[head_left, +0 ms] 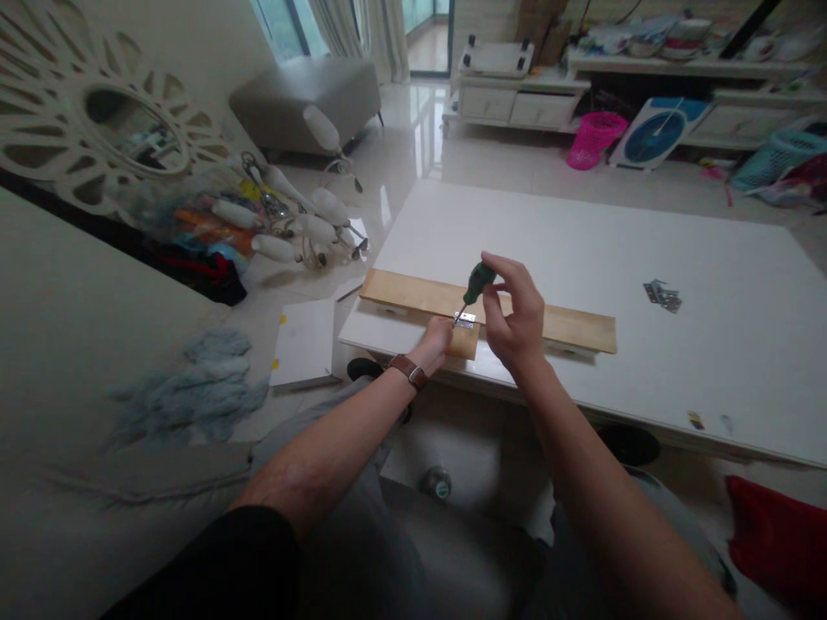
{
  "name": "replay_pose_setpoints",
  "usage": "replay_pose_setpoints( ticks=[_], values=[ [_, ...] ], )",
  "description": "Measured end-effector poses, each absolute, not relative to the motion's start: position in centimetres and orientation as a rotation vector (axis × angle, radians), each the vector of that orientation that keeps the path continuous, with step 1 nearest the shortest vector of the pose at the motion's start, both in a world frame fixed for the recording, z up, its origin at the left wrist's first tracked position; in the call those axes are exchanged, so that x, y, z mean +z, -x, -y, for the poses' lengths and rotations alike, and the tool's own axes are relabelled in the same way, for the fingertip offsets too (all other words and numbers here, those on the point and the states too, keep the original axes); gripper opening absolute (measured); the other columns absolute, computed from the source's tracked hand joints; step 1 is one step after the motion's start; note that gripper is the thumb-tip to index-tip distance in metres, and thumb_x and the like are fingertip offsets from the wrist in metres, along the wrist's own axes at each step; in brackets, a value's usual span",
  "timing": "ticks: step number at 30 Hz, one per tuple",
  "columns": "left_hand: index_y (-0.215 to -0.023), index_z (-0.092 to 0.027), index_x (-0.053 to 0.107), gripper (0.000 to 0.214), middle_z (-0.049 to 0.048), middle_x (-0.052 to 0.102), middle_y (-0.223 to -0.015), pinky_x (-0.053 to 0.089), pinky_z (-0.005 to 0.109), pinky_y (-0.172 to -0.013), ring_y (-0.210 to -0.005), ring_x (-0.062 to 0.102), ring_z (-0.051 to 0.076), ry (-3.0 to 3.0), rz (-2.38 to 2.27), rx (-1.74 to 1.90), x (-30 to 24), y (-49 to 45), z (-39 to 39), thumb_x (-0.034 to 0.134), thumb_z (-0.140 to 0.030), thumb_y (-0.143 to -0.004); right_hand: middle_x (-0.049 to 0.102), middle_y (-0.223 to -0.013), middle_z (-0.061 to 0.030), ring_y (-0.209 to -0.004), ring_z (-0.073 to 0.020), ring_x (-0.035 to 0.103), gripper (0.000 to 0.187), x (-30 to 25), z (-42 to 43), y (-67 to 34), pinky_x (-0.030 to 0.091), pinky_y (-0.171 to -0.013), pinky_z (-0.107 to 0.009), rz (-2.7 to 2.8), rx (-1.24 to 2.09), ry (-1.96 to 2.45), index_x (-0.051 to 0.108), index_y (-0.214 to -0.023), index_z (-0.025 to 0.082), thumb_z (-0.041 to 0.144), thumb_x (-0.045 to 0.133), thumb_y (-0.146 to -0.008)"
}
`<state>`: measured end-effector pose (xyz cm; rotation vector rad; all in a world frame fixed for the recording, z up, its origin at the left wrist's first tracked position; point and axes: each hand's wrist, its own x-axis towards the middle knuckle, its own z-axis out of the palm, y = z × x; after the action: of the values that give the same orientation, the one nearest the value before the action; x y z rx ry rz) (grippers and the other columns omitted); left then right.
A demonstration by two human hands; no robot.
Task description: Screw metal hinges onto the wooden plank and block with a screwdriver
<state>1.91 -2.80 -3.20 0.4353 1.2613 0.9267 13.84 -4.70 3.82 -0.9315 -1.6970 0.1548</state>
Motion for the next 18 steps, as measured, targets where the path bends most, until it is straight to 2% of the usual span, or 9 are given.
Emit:
replay_pose_setpoints(
  ticks=[3,7,10,13,18],
  values=[
    [-0.067,-0.015,0.063,0.02,0.0031,0.059,-0.058,0.044,0.027,-0.064,-0.058,0.056,0.016,-0.488,-1.293,0.931,-2.98,-1.97,2.86,0.056,0.003,-0.071,0.067,-0.124,-0.0065,-0.114,-0.024,0.066,0.048,3.75,4.64,-13.87,0.062,-0.091,-0.046,1.689,0.151,0.948,0.065,-0.14,0.035,0.013,0.055,-0.099],
    [-0.072,-0.015,0.066,0.019,0.0042,0.062,-0.06,0.049,0.028,-0.071,-0.066,0.062,0.018,-0.518,-1.309,0.928,-2.84,-2.02,2.9,0.058,0.002,-0.071,0.062,-0.113,-0.0046,-0.104,-0.0218,0.065,0.041,3.76,4.6,-13.82,0.063,-0.083,-0.042,1.646,0.097,0.966,0.069,-0.133,0.035,0.016,0.064,-0.097],
    [-0.073,-0.016,0.066,0.018,0.005,0.065,-0.063,0.049,0.029,-0.072,-0.068,0.064,0.019,-0.527,-1.32,0.923,-3.03,-1.99,2.85,0.058,0.0,-0.072,0.064,-0.119,-0.0058,-0.108,-0.0222,0.066,0.045,3.81,4.67,-13.75,0.062,-0.08,-0.038,1.65,0.114,0.935,0.066,-0.136,0.034,0.013,0.058,-0.097],
    [-0.072,-0.016,0.066,0.016,0.0058,0.067,-0.065,0.049,0.029,-0.071,-0.065,0.063,0.019,-0.53,-1.322,0.907,-3.28,-1.96,2.75,0.058,-0.001,-0.073,0.068,-0.128,-0.0071,-0.117,-0.0233,0.066,0.051,3.82,4.74,-13.69,0.062,-0.084,-0.039,1.674,0.145,0.91,0.062,-0.141,0.033,0.009,0.05,-0.098],
    [-0.074,-0.016,0.066,0.013,0.0054,0.066,-0.062,0.05,0.03,-0.07,-0.063,0.064,0.02,-0.516,-1.31,0.901,-3.34,-1.98,2.7,0.061,-0.004,-0.074,0.067,-0.12,-0.0061,-0.11,-0.0225,0.067,0.041,3.79,4.71,-13.62,0.062,-0.08,-0.038,1.655,0.124,0.94,0.065,-0.134,0.033,0.015,0.057,-0.099]
  ],
)
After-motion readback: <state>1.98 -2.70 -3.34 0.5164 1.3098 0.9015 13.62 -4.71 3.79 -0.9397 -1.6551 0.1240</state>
